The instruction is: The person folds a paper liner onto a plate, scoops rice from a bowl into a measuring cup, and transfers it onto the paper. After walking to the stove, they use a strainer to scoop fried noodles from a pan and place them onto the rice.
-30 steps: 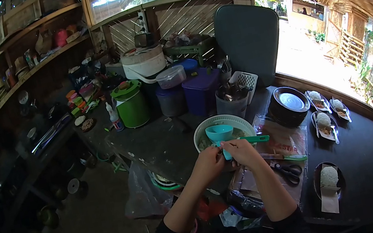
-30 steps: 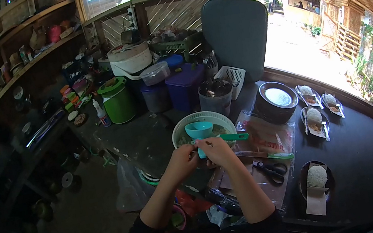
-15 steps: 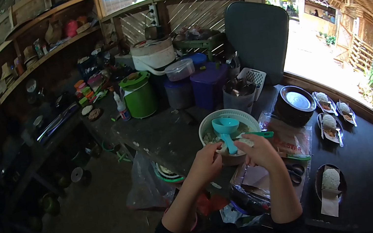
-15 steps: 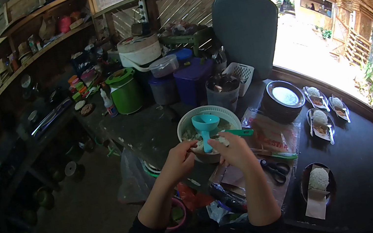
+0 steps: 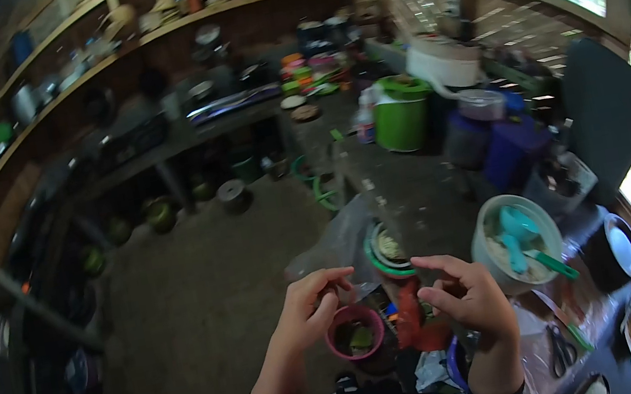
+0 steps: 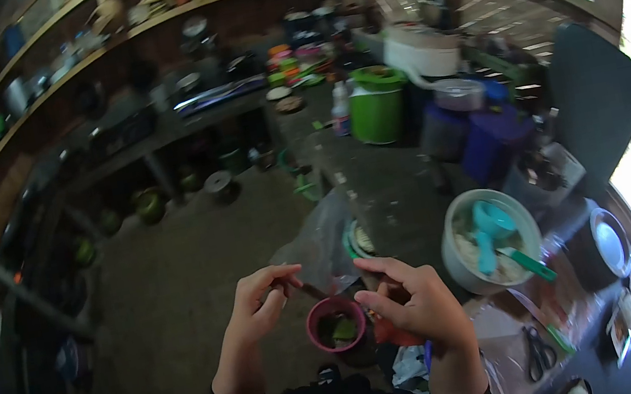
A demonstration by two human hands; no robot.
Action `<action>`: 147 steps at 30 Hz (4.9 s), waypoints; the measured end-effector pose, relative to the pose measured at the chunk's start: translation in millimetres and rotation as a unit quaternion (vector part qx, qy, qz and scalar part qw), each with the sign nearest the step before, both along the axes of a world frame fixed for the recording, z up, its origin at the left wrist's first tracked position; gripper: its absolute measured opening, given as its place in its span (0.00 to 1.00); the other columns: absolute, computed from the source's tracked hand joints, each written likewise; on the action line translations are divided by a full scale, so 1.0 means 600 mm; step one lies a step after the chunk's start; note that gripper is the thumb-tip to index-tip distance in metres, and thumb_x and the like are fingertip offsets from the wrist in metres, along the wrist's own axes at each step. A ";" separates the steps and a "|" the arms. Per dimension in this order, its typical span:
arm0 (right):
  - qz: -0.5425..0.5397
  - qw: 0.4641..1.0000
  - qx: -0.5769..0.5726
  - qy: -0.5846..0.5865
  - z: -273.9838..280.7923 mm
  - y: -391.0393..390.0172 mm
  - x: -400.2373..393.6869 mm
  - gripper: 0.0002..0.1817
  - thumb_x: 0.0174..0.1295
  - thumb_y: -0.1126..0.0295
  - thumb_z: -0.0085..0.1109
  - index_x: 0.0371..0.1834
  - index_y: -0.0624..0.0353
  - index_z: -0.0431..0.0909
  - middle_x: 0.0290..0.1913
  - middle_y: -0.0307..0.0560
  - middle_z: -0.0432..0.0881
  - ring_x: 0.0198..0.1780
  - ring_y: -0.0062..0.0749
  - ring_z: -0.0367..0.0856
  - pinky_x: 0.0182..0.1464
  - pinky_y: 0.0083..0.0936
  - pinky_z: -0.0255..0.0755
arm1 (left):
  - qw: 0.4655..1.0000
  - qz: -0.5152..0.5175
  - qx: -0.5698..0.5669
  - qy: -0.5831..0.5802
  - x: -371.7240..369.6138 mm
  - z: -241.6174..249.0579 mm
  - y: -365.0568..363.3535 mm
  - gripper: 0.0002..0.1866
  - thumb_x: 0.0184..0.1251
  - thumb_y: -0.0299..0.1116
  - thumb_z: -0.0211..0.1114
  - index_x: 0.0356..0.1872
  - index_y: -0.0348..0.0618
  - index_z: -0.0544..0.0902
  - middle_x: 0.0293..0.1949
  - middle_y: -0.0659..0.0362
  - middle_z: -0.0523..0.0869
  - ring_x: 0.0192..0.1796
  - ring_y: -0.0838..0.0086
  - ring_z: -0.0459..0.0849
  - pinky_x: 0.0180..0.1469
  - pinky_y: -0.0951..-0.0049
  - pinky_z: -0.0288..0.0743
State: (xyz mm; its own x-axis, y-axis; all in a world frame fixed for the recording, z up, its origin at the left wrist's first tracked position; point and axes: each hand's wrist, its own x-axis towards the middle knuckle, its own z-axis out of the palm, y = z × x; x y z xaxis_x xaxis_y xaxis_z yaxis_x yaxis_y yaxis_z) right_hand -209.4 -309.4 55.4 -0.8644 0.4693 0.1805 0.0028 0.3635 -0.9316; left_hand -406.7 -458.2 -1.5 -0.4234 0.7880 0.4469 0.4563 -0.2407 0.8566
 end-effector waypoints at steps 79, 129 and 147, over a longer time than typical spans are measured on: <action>0.074 0.969 -0.192 0.135 -0.252 0.638 -1.880 0.06 0.59 0.79 0.47 0.34 0.65 0.77 0.14 0.30 0.66 0.16 0.09 0.59 0.18 0.11 0.51 | 0.970 -0.020 -0.026 -0.242 -1.754 -0.139 0.636 0.10 0.67 0.31 0.51 0.45 0.39 0.74 0.31 0.63 0.78 0.36 0.83 0.75 0.42 0.81 0.70; 0.171 0.960 -0.220 -0.019 -0.265 1.098 -2.569 0.15 0.67 0.60 0.41 0.46 0.58 0.72 0.39 0.36 0.77 0.39 0.17 0.74 0.37 0.16 0.68 | 0.879 -0.103 -0.101 -0.455 -2.377 -0.118 1.109 0.08 0.68 0.32 0.49 0.27 0.45 0.68 0.18 0.68 0.66 0.18 0.86 0.59 0.19 0.85 0.52; 0.119 0.937 -0.322 0.061 -0.239 1.112 -2.567 0.13 0.66 0.69 0.40 0.41 0.67 0.73 0.26 0.42 0.76 0.18 0.22 0.71 0.20 0.19 0.70 | 0.900 -0.060 -0.039 -0.430 -2.317 -0.098 1.172 0.02 0.69 0.29 0.45 0.36 0.45 0.65 0.18 0.67 0.67 0.17 0.85 0.60 0.17 0.84 0.51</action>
State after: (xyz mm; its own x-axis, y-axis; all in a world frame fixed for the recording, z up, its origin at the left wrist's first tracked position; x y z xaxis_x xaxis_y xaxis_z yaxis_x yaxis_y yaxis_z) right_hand -1749.6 357.5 -88.3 -0.9496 0.3120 0.0305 -0.1281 -0.2975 -0.9461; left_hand -1796.8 245.3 -60.5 -0.4954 0.8664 -0.0637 -0.4085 -0.1676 0.8972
